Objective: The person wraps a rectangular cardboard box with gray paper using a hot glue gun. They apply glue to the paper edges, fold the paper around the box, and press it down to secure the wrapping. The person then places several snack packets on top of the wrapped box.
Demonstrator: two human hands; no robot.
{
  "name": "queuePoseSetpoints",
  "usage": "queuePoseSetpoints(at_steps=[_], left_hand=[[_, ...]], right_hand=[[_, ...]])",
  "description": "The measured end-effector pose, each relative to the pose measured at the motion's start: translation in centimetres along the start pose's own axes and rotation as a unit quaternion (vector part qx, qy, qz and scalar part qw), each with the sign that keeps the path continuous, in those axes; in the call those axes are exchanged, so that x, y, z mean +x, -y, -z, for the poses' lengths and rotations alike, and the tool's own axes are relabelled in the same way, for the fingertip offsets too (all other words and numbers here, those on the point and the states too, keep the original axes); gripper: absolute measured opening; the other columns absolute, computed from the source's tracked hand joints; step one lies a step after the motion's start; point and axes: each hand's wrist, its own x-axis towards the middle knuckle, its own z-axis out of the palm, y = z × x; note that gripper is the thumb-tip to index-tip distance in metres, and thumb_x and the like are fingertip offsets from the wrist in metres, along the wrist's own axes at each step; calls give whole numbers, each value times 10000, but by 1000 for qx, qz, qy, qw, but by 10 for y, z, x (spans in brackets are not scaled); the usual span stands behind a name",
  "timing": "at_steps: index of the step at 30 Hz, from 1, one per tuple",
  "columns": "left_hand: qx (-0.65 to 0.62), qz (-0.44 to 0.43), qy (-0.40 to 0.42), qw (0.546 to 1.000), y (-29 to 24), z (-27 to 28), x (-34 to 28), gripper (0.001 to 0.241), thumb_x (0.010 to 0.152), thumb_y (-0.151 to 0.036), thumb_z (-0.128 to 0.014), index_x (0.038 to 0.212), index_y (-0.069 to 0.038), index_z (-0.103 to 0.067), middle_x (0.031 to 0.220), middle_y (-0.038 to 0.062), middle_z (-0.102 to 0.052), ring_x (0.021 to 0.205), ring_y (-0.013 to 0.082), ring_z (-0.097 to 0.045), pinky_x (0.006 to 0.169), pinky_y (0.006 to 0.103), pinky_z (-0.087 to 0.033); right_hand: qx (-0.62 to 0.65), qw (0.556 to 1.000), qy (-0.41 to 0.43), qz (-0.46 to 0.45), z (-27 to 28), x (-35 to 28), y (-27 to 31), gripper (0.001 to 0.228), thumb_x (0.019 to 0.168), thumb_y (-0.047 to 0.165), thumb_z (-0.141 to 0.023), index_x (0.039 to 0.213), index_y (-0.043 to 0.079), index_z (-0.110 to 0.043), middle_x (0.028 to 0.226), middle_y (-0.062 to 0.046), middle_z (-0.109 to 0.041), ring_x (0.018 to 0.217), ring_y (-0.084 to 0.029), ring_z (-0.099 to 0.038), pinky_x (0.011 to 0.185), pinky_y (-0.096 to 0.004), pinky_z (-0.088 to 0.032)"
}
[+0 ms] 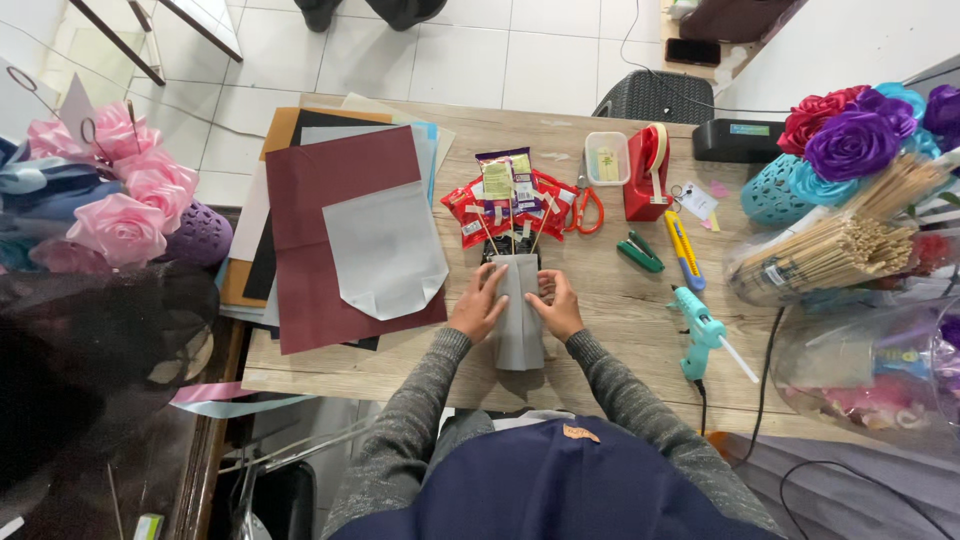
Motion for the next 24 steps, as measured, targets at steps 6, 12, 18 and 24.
queuePoseSetpoints(at_steps=[6,12,18,24], left_hand=[[133,-42,-59,988,12,-25,10,584,966,-490,-470,1514,-408,-285,1442,98,-231,1053,332,-605,869,473,-540],[170,-57,-105,978,13,-34,14,666,905,-557,-539,1507,-374,-322,1365,129,-272,1134,397,-541,795,471,-517],[199,-47,-113,972,17,-35,18,733,838,-615,-576,1494,-399,-329,1338,111,-312,1129,366,-520,770,457,-491],[226,-21,-88,970,14,-32,22,803,776,-635,-610,1491,-417,-316,1324,94,-318,1094,336,-506,780,435,-470]], right_hand=[[15,1000,-3,4,-1,1,-4,496,821,160,-799,1229,74,-529,1070,-86,-560,922,-177,-610,745,-264,-546],[24,1000,-8,3,-1,-3,0,486,824,160,-799,1228,66,-545,1069,-86,-574,916,-168,-606,748,-264,-540],[55,998,-21,-28,-4,-4,2,499,811,250,-830,1204,78,-576,1055,-87,-606,904,-172,-622,765,-277,-542],[12,992,-85,-88,-20,17,-14,485,805,476,-826,1050,136,-581,932,-36,-625,814,-162,-634,721,-282,-533]])
